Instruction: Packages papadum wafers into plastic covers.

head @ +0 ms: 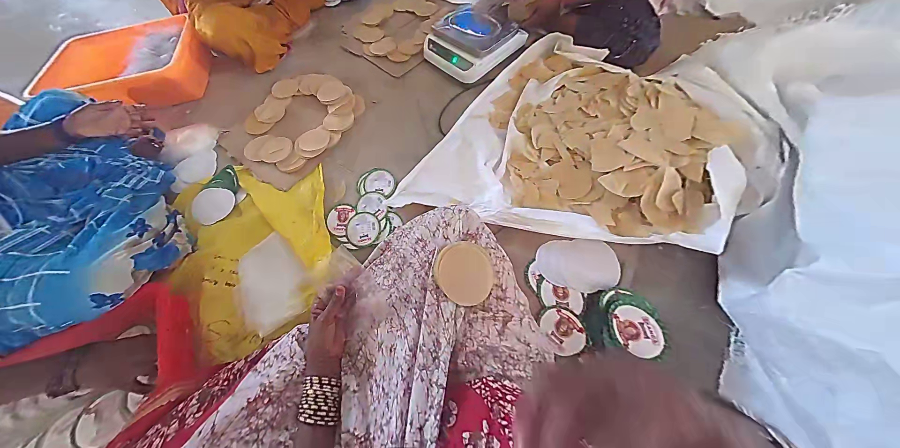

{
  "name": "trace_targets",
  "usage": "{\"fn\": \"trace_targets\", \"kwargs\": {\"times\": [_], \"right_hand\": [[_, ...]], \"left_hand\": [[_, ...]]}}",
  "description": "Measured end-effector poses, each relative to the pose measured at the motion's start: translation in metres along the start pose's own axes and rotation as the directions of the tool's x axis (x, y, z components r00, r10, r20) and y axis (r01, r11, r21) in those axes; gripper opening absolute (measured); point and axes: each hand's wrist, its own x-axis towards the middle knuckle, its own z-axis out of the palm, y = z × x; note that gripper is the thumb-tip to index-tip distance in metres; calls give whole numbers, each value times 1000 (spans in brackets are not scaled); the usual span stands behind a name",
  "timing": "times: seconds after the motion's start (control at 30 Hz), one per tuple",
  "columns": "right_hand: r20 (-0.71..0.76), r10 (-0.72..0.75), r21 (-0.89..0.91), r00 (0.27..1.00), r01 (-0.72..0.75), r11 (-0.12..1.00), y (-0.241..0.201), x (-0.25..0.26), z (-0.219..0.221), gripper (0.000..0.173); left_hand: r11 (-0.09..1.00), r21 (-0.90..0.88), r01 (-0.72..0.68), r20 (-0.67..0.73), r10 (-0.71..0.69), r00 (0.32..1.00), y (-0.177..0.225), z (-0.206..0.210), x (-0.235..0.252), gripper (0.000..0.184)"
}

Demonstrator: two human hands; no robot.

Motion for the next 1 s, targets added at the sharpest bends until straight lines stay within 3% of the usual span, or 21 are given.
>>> {"fn": "trace_targets", "kwargs": {"times": [0.03, 0.07, 0.1, 0.13, 0.2, 0.23, 0.27, 0.37, 0.57, 0.73, 0.83, 1.0], "right_hand": [[-211, 97, -172, 973, -134, 976, 18, -10, -26, 31], [-442, 156, -345, 883, -329, 879, 39, -22, -54, 27], [-622, 193, -451, 759, -548, 704, 59, -37, -82, 24], [-736, 242, -469, 632, -734, 491, 76, -53, -108, 27], [-847, 384, -352, 367, -929, 112, 107, -84, -144, 44], [-864, 441, -283, 243, -959, -24, 122, -97, -153, 61], [-885, 430, -237, 176, -967, -92, 141, -111, -157, 76], [-944, 283, -210, 169, -970, -121, 175, -133, -151, 87], [-941, 213, -317, 265, -909, -270, 193, -132, -140, 47], [-949, 265, -255, 169, -908, -333, 178, -114, -139, 35], [-952, 280, -204, 121, -935, -290, 162, -104, -132, 32], [-949, 259, -207, 179, -975, -86, 139, -102, -132, 25]], "left_hand": [[1000, 11, 0, 4, 0, 1000, 0, 0, -1, 22], [1000, 22, -1, 9, 1, 1000, 1, 1, -2, 22], [1000, 29, -2, 7, 1, 1000, 2, 2, -2, 23], [1000, 26, -3, 9, 2, 1000, 2, 2, -2, 24], [1000, 26, 2, 11, -3, 1000, 2, 2, -2, 24], [1000, 24, 5, 7, -6, 1000, 2, 2, -1, 24], [1000, 24, 6, 1, -6, 1000, 2, 2, -2, 24], [1000, 13, -9, -15, 9, 1000, 2, 4, -1, 22], [1000, 0, 14, -48, -14, 999, 5, 8, -2, 16], [1000, -22, 8, -28, -9, 1000, 6, 4, -5, 16], [1000, -26, 15, -38, -16, 999, 9, 6, -7, 16], [1000, -18, 10, -5, -10, 1000, 8, 4, -5, 16]]}}
